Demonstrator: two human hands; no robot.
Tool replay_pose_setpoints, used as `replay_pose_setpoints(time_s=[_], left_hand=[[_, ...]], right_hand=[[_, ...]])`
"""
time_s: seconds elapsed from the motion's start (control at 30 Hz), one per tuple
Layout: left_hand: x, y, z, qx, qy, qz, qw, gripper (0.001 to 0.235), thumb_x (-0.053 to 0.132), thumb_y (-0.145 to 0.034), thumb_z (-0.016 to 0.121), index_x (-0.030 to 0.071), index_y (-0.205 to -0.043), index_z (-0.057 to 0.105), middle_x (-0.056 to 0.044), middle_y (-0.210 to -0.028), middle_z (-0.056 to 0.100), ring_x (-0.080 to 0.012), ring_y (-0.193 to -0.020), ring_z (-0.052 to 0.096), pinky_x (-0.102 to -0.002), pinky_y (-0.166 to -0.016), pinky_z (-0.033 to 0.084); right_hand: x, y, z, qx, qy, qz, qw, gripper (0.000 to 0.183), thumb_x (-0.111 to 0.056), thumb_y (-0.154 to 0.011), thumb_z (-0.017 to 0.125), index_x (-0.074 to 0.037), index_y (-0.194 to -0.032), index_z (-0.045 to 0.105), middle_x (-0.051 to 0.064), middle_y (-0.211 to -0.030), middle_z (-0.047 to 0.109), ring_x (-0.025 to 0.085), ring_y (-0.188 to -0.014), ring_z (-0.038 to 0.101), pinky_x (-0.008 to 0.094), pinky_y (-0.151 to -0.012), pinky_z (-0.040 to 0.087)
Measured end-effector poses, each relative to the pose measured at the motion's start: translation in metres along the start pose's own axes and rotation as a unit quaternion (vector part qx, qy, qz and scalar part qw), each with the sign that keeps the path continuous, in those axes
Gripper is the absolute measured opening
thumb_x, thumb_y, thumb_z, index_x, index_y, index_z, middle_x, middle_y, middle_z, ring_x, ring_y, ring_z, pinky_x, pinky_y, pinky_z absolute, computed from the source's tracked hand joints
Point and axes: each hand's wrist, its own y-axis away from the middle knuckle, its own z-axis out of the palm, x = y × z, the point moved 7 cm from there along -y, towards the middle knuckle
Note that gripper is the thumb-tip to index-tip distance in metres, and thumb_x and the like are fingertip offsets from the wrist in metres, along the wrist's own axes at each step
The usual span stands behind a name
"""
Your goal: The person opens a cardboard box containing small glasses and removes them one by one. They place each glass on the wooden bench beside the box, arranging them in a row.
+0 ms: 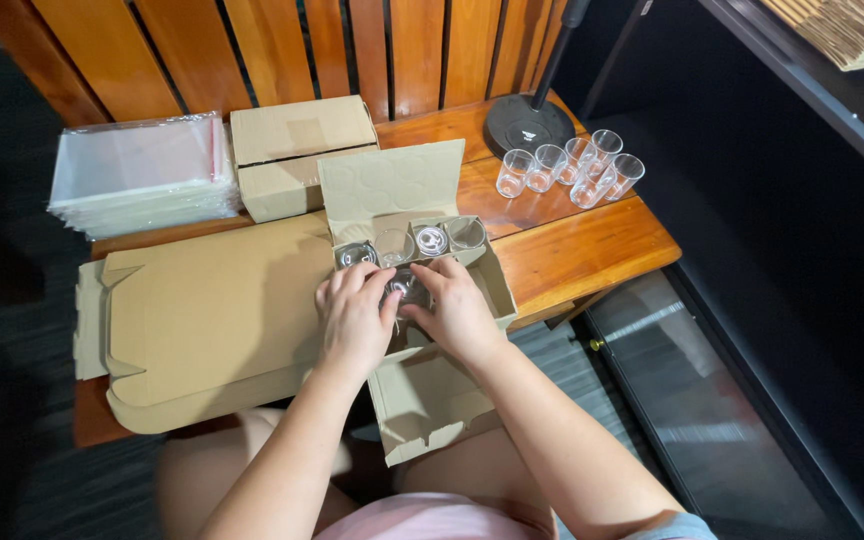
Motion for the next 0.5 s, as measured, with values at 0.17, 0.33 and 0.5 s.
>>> replay_pose_setpoints(time_s=[0.17, 0.33, 0.5], left_hand=[[0.0007, 0.0019, -0.001, 0.01, 0.003, 0.0, 1.0, 0.027, 0.036, -0.1, 0.062, 0.026, -0.123, 0.072, 0.005, -0.12, 0.06, -0.0174, -0.125, 0.052, -0.042, -0.107, 0.034], [-0.0026, 0.0022, 0.0042, 0.012, 0.002, -0.004, 1.0, 0.026, 0.037, -0.1, 0.061, 0.028, -0.123, 0.071, 0.006, -0.121, 0.058, -0.0173, -0.124, 0.051, -0.043, -0.107, 0.034], [-0.0017, 0.0019, 0.0009, 0.007, -0.006, -0.004, 1.0, 0.027, 0.039, -0.099, 0.061, 0.028, -0.122, 0.071, 0.007, -0.121, 0.058, -0.018, -0.123, 0.052, -0.044, -0.107, 0.036]], right_hand=[[-0.0045, 0.0019, -0.0019, -0.009, 0.013, 0.005, 1.0, 0.059, -0.025, -0.078, 0.086, -0.006, -0.131, 0.067, 0.01, -0.113, 0.063, 0.03, -0.105, 0.068, 0.04, -0.083, 0.062], [-0.0037, 0.0042, 0.0009, -0.012, 0.027, 0.012, 0.999, 0.058, -0.025, -0.08, 0.084, -0.009, -0.132, 0.066, 0.008, -0.115, 0.061, 0.029, -0.109, 0.066, 0.041, -0.086, 0.062], [-0.0062, 0.0038, 0.0015, -0.021, 0.043, 0.017, 0.999, 0.059, -0.026, -0.079, 0.085, -0.01, -0.133, 0.065, 0.007, -0.114, 0.06, 0.029, -0.111, 0.065, 0.041, -0.088, 0.062]])
